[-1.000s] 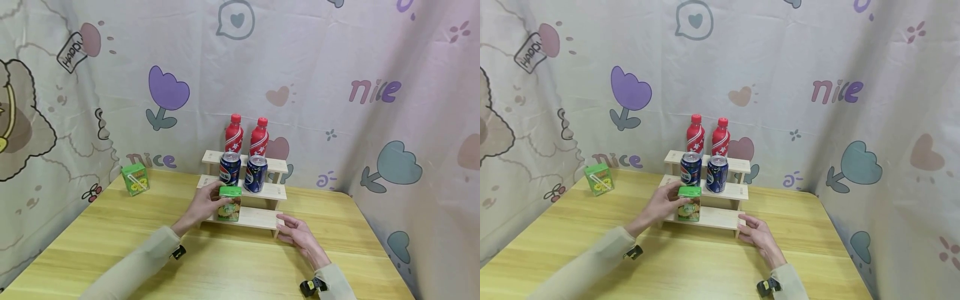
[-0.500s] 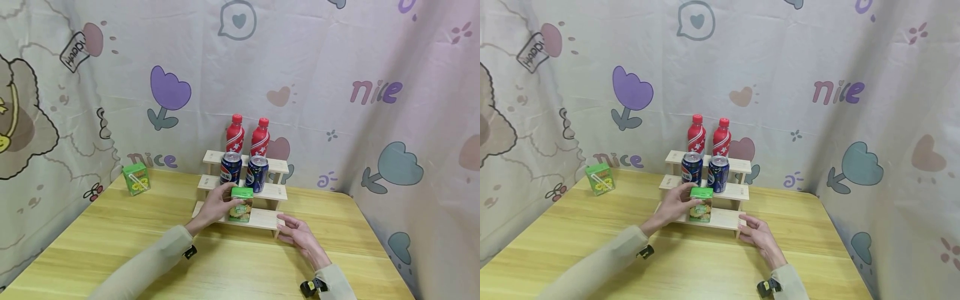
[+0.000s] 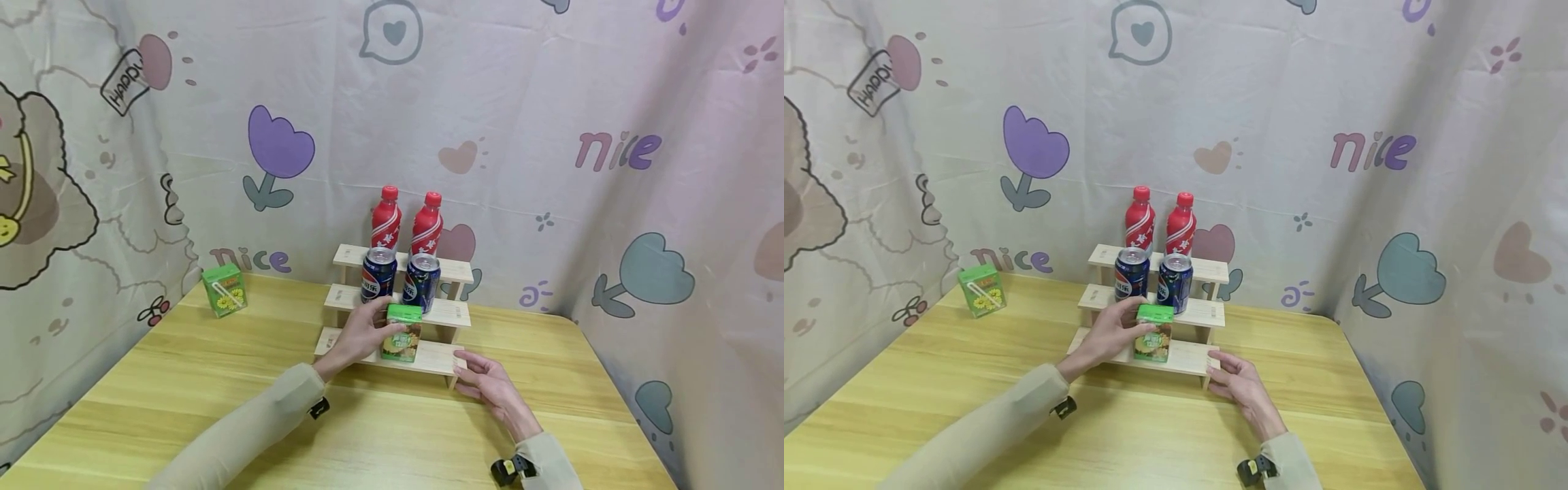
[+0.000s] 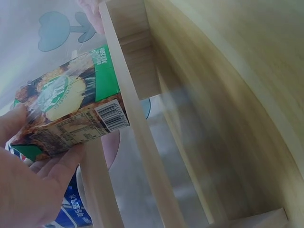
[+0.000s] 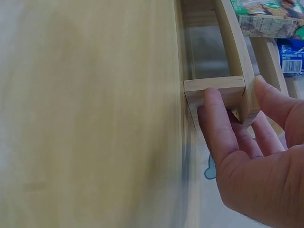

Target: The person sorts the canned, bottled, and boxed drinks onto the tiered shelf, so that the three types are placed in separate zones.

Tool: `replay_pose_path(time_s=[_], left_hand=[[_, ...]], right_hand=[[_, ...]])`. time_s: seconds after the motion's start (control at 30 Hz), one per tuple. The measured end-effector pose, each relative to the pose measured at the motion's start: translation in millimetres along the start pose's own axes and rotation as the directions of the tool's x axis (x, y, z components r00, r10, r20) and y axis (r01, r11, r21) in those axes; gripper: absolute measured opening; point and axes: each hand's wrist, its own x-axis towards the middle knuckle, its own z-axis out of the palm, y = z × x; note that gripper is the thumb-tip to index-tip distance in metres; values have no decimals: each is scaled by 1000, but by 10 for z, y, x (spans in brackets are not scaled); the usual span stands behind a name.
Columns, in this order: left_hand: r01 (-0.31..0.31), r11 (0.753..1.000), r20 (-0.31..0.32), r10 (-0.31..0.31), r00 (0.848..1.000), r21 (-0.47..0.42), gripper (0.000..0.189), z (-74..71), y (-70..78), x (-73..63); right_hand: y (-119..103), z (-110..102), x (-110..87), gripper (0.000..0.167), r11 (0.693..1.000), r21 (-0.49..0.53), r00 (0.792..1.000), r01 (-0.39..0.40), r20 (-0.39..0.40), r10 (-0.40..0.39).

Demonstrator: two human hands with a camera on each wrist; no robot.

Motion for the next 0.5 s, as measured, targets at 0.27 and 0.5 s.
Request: replay_pose_path(time_s=[0.27,0.5], left_hand=[[-33,998,-2,33,999,56,49,115,9,48],[-49,982,-81,64,995,181,53,210,20,41]], right_hand=[[-10,-2,-14,57,1000,-8,1000,11,15,-11],[-12,8,-7,56,1000,-4,1000,-1,12,1]])
